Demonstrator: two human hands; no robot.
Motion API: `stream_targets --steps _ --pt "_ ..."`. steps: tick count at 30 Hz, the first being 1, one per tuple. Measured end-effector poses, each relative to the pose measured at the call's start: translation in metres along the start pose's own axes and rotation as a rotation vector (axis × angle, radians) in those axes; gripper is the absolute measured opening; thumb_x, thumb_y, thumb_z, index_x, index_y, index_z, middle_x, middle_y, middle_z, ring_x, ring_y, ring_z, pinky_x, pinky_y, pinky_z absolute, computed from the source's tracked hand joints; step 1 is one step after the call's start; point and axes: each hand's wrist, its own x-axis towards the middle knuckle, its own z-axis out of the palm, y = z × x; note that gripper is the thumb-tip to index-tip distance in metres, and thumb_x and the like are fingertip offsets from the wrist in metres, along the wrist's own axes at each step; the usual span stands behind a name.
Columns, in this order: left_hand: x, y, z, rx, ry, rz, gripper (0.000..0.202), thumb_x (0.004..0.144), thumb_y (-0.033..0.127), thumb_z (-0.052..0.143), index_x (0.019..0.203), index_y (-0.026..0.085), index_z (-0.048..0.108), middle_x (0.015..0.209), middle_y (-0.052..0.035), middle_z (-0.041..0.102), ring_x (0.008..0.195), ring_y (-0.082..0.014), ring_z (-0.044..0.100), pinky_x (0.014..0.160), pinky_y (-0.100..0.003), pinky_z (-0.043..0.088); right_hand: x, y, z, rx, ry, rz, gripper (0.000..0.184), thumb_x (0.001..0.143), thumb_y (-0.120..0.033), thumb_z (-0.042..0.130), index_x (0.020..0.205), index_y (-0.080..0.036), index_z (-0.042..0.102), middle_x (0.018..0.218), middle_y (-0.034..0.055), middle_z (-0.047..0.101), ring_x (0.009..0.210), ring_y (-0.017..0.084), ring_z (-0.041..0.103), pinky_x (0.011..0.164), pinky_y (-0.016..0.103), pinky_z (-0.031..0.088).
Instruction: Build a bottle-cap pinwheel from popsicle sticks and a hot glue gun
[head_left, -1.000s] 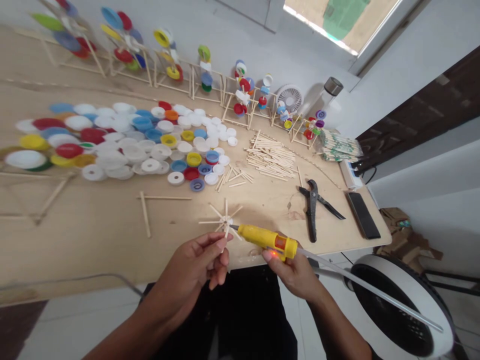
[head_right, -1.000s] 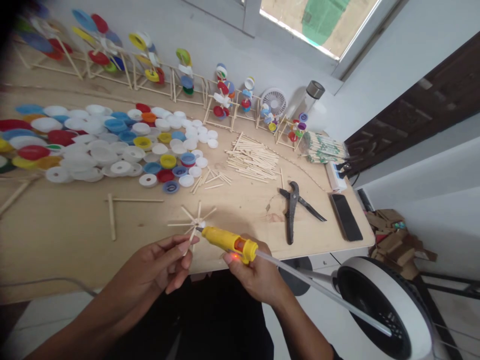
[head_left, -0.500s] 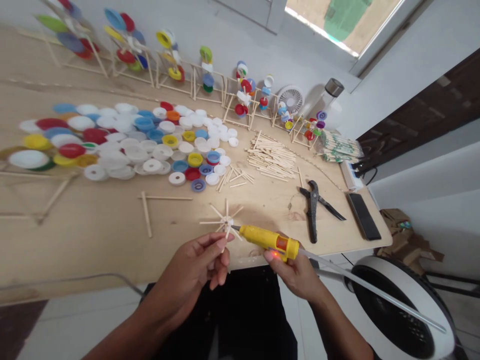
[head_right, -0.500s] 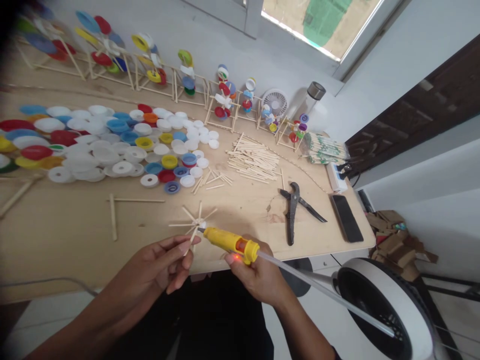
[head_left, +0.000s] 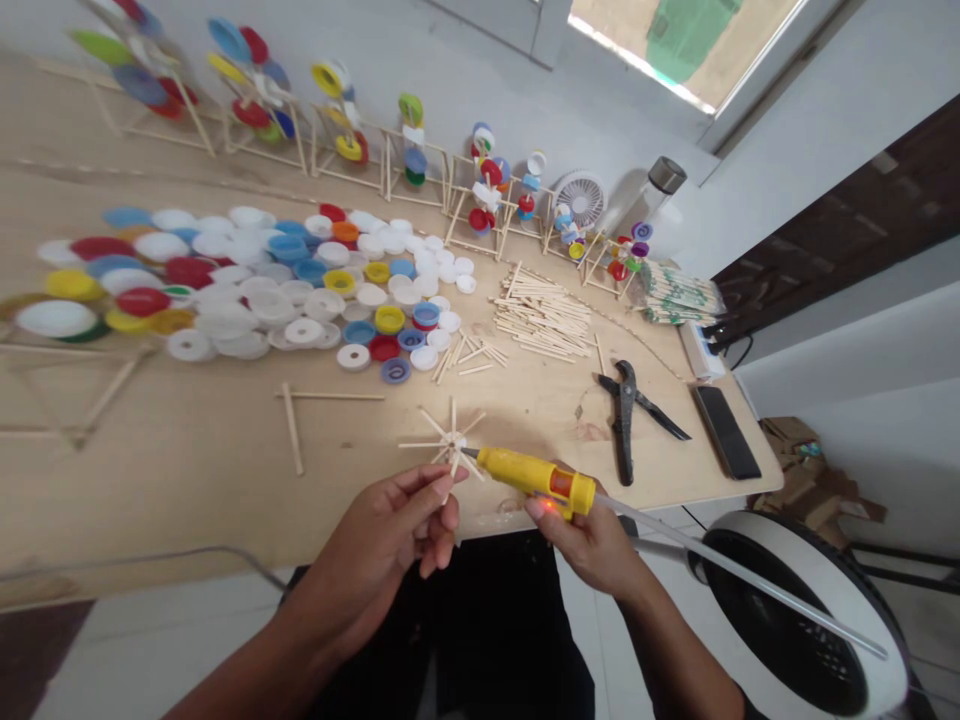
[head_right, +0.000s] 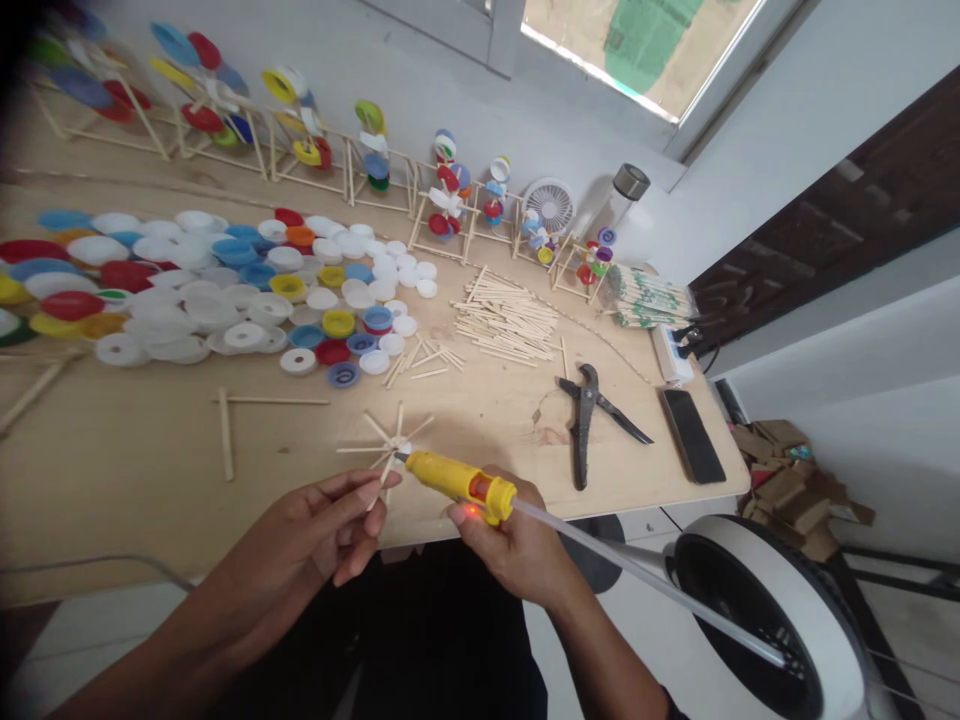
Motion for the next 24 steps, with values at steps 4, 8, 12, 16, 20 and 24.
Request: stream_targets --steps 4,8,12,16,20,24 --pt "-0.001 0.0 0.0 -0.007 -0.006 0.0 0.045 0.06 0.052 0.086 0.08 0.017 0.068 0.057 0.0033 0.062 0.039 -0.0079 0.047 0.039 -0.022 0.033 0.001 0.002 0.001 -0.024 0.04 0.003 0.034 0.096 -0.05 0.057 0.082 -0.02 0.061 0.078 0.0018 0.057 0.076 0.018 0.058 0.069 0.029 0.05" --pt "0.001 -0.001 -0.002 -0.028 -0.011 -0.006 0.043 0.061 0.051 0.086 0.079 0.017 0.067 0.058 0.0035 0.063 0.039 -0.0071 0.048 0.04 -0.021 0.034 0.0 -0.004 0.0 0.029 0.024 0.019 0.035 0.096 -0.052 0.055 0.08 -0.021 0.058 0.075 0.0009 0.054 0.073 0.017 0.056 0.069 0.029 0.051" --pt "0.002 -0.001 -0.003 -0.059 -0.017 -0.009 0.042 0.06 0.049 0.087 0.081 0.017 0.068 0.057 0.0036 0.063 0.04 -0.0073 0.049 0.039 -0.021 0.033 0.0 -0.009 -0.001 0.032 -0.002 0.005 0.033 0.097 -0.05 0.055 0.082 -0.021 0.059 0.076 0.001 0.055 0.073 0.017 0.057 0.07 0.029 0.052" --pt "0.001 0.0 -0.002 -0.063 -0.011 -0.013 0.043 0.059 0.049 0.088 0.081 0.017 0.069 0.058 0.0032 0.063 0.04 -0.0076 0.049 0.039 -0.02 0.034 0.0 -0.004 0.001 0.033 -0.014 0.001 0.032 0.097 -0.048 0.056 0.084 -0.02 0.061 0.079 0.0023 0.058 0.082 0.019 0.06 0.073 0.029 0.053" --pt "0.001 0.0 -0.002 -0.067 -0.005 -0.012 0.044 0.057 0.049 0.089 0.079 0.017 0.068 0.056 0.0031 0.063 0.04 -0.0077 0.049 0.038 -0.021 0.034 0.003 -0.001 -0.002 0.033 0.065 -0.003 0.032 0.096 -0.05 0.059 0.087 -0.019 0.065 0.086 0.0044 0.065 0.083 0.019 0.064 0.073 0.03 0.055" --pt "0.001 -0.001 -0.002 -0.055 0.0 -0.003 0.044 0.056 0.05 0.09 0.074 0.017 0.067 0.057 0.0023 0.063 0.041 -0.0079 0.049 0.038 -0.021 0.034 0.012 -0.017 -0.029 0.036 0.338 -0.12 0.026 0.092 -0.047 0.067 0.094 -0.021 0.069 0.091 0.0052 0.07 0.082 0.02 0.068 0.069 0.03 0.058"
